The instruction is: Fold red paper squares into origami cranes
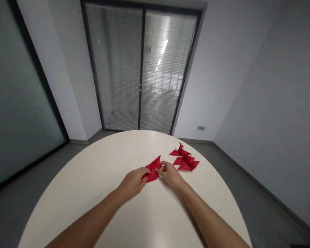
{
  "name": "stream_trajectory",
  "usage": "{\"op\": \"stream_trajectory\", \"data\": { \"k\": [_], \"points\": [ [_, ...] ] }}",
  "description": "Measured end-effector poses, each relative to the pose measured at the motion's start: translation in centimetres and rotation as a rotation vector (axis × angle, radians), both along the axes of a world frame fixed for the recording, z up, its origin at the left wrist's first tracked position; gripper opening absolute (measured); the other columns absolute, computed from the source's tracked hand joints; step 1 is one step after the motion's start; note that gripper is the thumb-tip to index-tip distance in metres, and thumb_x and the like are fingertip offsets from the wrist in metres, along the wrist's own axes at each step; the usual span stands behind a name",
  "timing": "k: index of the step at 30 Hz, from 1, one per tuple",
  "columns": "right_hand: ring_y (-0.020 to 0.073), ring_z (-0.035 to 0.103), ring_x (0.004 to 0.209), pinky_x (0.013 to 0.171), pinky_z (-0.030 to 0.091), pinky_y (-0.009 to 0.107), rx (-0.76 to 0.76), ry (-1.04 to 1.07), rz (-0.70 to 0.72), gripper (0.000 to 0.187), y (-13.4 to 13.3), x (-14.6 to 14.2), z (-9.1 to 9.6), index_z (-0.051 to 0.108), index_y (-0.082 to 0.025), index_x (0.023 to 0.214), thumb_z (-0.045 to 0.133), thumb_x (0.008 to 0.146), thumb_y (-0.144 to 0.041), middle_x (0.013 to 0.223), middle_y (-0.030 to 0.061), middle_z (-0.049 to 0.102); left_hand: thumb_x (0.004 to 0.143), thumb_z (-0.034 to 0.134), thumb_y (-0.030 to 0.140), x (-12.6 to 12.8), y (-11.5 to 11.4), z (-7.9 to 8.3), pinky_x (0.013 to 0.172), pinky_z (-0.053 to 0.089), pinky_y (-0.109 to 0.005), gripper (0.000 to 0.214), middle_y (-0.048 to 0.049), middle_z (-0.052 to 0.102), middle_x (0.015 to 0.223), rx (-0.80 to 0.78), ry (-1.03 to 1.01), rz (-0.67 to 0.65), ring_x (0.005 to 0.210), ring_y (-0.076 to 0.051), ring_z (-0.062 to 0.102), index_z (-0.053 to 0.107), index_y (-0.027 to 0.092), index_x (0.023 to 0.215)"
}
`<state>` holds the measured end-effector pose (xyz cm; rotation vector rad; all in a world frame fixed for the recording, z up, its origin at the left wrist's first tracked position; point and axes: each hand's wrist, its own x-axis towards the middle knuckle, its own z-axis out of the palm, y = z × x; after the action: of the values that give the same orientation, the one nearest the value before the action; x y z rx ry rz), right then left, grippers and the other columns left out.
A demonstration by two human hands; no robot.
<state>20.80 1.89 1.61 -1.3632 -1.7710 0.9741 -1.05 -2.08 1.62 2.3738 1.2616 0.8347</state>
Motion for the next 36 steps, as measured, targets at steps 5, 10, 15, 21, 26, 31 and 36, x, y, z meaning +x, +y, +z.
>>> {"op": "stream_trajectory", "data": {
  "k": [5,10,15,21,26,31,36],
  "points": [
    [0.0147,0.054,0.058,0.055,0.034,0.024,0.086,-0.122,-0.124,0.022,0.1,0.0,0.2,0.062,-0.017,0.078,0.059,0.088,-0.037,0.064,-0.0002,0.063,0.093,0.051,0.015,0.1,0.0,0.2,0.107,0.048,-0.036,0.037,-0.0044,0.067,0.133,0.035,0.057,-0.04,0.119,-0.021,0.064,0.066,0.023,0.126],
    [0.0161,0.056,0.06,0.057,0.033,0.025,0.179,-0.275,-0.234,0.026,-0.1,-0.2,0.6,0.059,-0.019,0.074,0.054,0.092,-0.037,0.065,0.0014,0.064,0.095,0.048,0.015,0.1,-0.1,0.5,0.108,0.048,-0.041,0.037,-0.0059,0.065,0.136,0.036,0.137,-0.068,0.122,-0.023,0.063,0.07,0.022,0.124],
    [0.0181,0.059,0.061,0.057,0.034,0.026,0.212,-0.269,-0.258,0.026,0.0,0.1,0.5,0.063,-0.019,0.083,0.048,0.095,-0.037,0.067,0.0024,0.066,0.096,0.047,0.015,0.0,-0.1,0.4,0.107,0.049,-0.039,0.037,-0.0066,0.069,0.131,0.07,0.141,-0.09,0.119,-0.022,0.064,0.069,0.02,0.125],
    [0.0213,0.064,0.071,0.066,0.045,0.029,0.263,-0.097,-0.252,0.028,0.9,0.5,-0.3,0.065,-0.018,0.096,0.045,0.094,-0.038,0.079,0.006,0.071,0.094,0.049,0.014,-0.4,0.2,0.3,0.107,0.049,-0.038,0.036,-0.0056,0.071,0.127,0.076,0.122,-0.137,0.118,-0.021,0.063,0.069,0.019,0.124],
    [0.0213,0.065,0.074,0.071,0.049,0.031,0.265,-0.031,-0.219,0.027,1.2,0.7,-0.3,0.067,-0.016,0.097,0.049,0.092,-0.036,0.086,0.008,0.072,0.09,0.048,0.007,-0.9,0.1,1.3,0.106,0.048,-0.037,0.043,-0.004,0.07,0.128,0.067,0.135,-0.191,0.117,-0.021,0.063,0.067,0.022,0.125],
    [0.0202,0.067,0.077,0.072,0.05,0.03,0.255,-0.026,-0.212,0.024,1.0,0.7,0.1,0.068,-0.015,0.1,0.05,0.09,-0.025,0.092,0.0091,0.074,0.083,0.047,0.002,-1.5,0.1,1.7,0.11,0.044,-0.04,0.053,-0.0034,0.067,0.134,0.05,0.197,-0.208,0.124,-0.022,0.059,0.067,0.023,0.128],
    [0.0183,0.068,0.077,0.072,0.05,0.028,0.169,-0.07,-0.19,0.033,0.8,1.0,0.7,0.072,-0.015,0.107,0.052,0.081,-0.01,0.095,0.0073,0.076,0.084,0.047,0.002,-1.9,0.4,1.4,0.11,0.046,-0.04,0.052,-0.0035,0.067,0.134,0.05,0.198,-0.201,0.123,-0.022,0.06,0.069,0.024,0.126]
  ]
}}
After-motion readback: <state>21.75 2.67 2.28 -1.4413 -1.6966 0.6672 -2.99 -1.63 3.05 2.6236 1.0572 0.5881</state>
